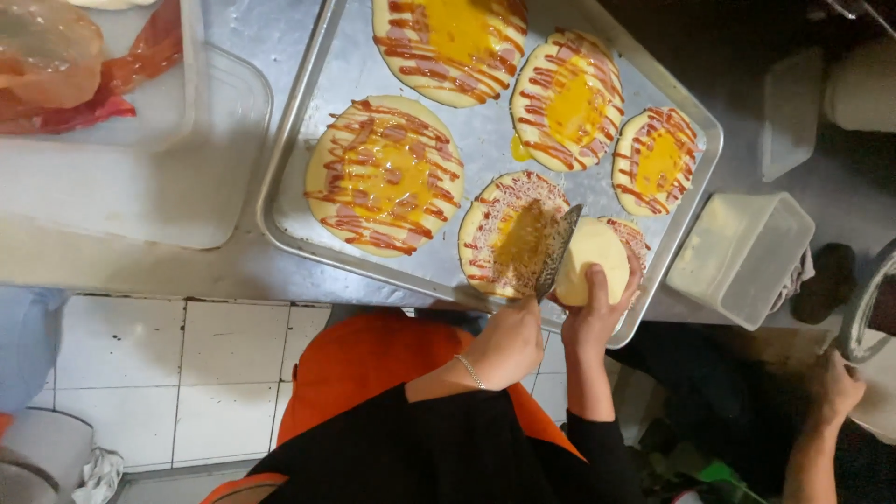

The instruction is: Grating a block of cheese onto several small pizzas arranged on a baking tray using a manual hand grater.

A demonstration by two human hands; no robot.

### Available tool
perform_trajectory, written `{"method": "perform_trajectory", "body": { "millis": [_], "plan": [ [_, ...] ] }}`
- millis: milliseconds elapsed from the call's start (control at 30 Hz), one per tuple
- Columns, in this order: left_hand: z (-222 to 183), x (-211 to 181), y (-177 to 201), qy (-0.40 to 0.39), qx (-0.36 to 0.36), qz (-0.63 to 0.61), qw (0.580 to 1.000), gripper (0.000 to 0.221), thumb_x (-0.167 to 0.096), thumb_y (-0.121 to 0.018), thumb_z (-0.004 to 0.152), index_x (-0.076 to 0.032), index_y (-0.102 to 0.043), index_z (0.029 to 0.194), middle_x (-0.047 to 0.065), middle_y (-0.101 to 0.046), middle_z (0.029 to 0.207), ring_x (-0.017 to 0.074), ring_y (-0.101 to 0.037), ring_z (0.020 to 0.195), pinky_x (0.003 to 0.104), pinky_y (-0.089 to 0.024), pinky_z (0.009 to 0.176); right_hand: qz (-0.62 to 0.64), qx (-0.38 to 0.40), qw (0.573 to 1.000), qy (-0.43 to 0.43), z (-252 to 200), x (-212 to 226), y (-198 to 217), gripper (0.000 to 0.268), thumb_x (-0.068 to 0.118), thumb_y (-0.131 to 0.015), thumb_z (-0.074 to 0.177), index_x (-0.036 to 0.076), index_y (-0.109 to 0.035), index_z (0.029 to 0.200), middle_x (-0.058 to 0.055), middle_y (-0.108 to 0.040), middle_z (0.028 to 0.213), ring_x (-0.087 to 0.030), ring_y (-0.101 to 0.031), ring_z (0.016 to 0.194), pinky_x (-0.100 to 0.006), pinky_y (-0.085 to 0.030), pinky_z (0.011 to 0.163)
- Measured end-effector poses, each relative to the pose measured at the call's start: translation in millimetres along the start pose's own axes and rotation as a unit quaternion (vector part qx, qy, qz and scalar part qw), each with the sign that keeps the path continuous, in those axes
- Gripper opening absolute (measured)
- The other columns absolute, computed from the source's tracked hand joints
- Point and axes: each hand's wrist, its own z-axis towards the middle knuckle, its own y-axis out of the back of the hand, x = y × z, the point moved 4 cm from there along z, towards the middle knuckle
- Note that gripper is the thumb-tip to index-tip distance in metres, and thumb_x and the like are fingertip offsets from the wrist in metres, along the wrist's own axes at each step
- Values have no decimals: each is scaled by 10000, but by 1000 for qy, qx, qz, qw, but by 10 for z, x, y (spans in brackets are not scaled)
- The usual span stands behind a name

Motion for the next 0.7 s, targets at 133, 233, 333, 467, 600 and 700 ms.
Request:
{"method": "perform_trajectory", "body": {
  "millis": [133,233,333,467,600,700],
  "plan": [
    [-75,142,12,28,-3,-29,999,135,-53,-495,860,59,-567,846,241,-637,630,414,-697,606,447,-564,512,-50,35,998,-33,-183,-174,262,611,249,-746,802,254,-476,1350,-101,-431,1347,-265,-509,1127,-443,-561,832],
    [-97,111,-82,40,9,-14,999,147,-78,-507,849,58,-560,858,225,-625,616,404,-696,600,443,-563,506,-38,37,998,-35,-165,-154,228,587,275,-734,821,252,-485,1352,-123,-479,1273,-247,-534,1072,-419,-545,819],
    [-112,119,-212,38,22,-16,999,157,-68,-506,841,75,-567,860,213,-618,612,396,-690,581,428,-564,502,-22,13,999,-41,-327,-10,129,552,269,-715,880,287,-458,1369,-180,-467,1262,-305,-556,1012,-460,-567,755],
    [-62,263,-209,32,36,25,999,140,-65,-525,845,63,-556,892,236,-651,673,419,-701,645,454,-568,533,-93,37,995,-16,-460,-58,228,574,279,-740,840,212,-482,1349,-177,-451,1318,-291,-506,1120,-470,-522,850],
    [-183,223,-223,35,62,4,997,154,-66,-480,855,49,-582,856,225,-639,648,428,-699,628,454,-568,531,-37,9,997,-73,83,-206,448,580,230,-720,874,294,-426,1370,-228,-438,1202,-403,-557,888,-505,-601,465],
    [-282,229,-189,58,114,-1,992,136,-118,-490,879,-6,-562,851,192,-629,661,404,-697,640,430,-565,531,30,-36,997,-57,400,-55,666,582,277,-724,916,364,-380,1377,-172,-451,1197,-340,-588,850,-504,-628,479]
  ]
}}
